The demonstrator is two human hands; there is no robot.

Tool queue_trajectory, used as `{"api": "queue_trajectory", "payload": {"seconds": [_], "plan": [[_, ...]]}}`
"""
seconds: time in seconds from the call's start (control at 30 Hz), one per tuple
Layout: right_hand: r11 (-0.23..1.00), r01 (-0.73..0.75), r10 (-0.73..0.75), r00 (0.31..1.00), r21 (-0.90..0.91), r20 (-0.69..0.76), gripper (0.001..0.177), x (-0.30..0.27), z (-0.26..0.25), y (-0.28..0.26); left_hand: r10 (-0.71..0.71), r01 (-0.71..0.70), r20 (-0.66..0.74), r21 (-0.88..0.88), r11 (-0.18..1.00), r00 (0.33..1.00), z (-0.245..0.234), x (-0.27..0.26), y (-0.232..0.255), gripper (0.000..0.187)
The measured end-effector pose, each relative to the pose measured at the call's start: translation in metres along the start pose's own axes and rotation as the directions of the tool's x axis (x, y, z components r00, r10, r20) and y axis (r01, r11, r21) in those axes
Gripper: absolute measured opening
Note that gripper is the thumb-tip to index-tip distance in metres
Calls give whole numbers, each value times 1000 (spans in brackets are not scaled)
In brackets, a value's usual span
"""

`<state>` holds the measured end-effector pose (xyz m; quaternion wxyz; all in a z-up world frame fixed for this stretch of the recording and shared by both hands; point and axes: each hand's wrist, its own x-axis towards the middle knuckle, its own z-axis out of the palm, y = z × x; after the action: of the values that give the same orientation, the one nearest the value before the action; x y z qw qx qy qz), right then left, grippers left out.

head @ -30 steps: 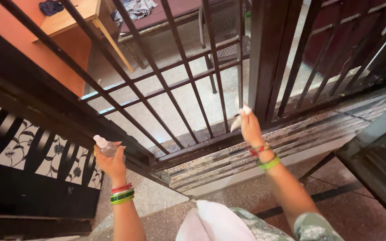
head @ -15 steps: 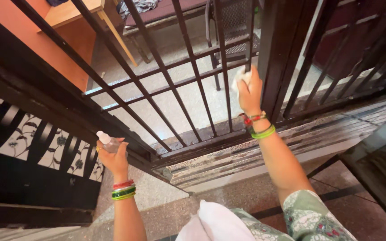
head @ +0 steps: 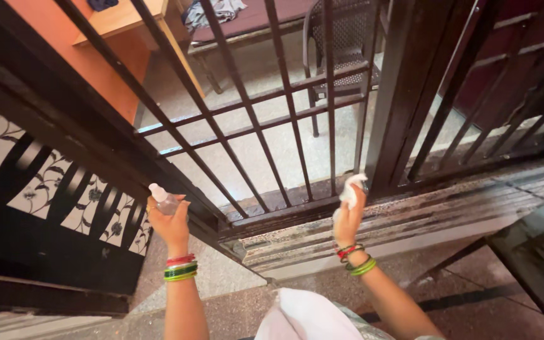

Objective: The person cleans a metal gate by repeatedly spraying a liquid from a bottle and wiping the bars with a white cloth. The person works on the lower section of the gate, moving along the horizontal and vertical bars.

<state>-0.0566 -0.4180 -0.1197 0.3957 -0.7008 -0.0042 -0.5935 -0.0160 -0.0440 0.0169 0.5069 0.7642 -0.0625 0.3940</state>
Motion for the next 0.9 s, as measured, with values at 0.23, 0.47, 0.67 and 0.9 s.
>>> {"api": "queue_trajectory", "payload": {"seconds": [0.23,0.47,0.67,0.9], "plan": [[887,-295,156,916,355,370,26,154,61,-10,-98,100,27,-110,989,995,-4,1,2,35],[864,-452,363,865,224,346,31,102,64,6,-7,8,6,-63,998,1000,-4,-3,-10,39],[881,-467,430,856,72,288,32,-20,42,33,-132,163,117,-326,931,984,-8,-16,-17,47],[775,-438,392,899,456,196,40,-20,67,-42,-138,180,169,-270,946,976,-25,-24,-25,43]]}}
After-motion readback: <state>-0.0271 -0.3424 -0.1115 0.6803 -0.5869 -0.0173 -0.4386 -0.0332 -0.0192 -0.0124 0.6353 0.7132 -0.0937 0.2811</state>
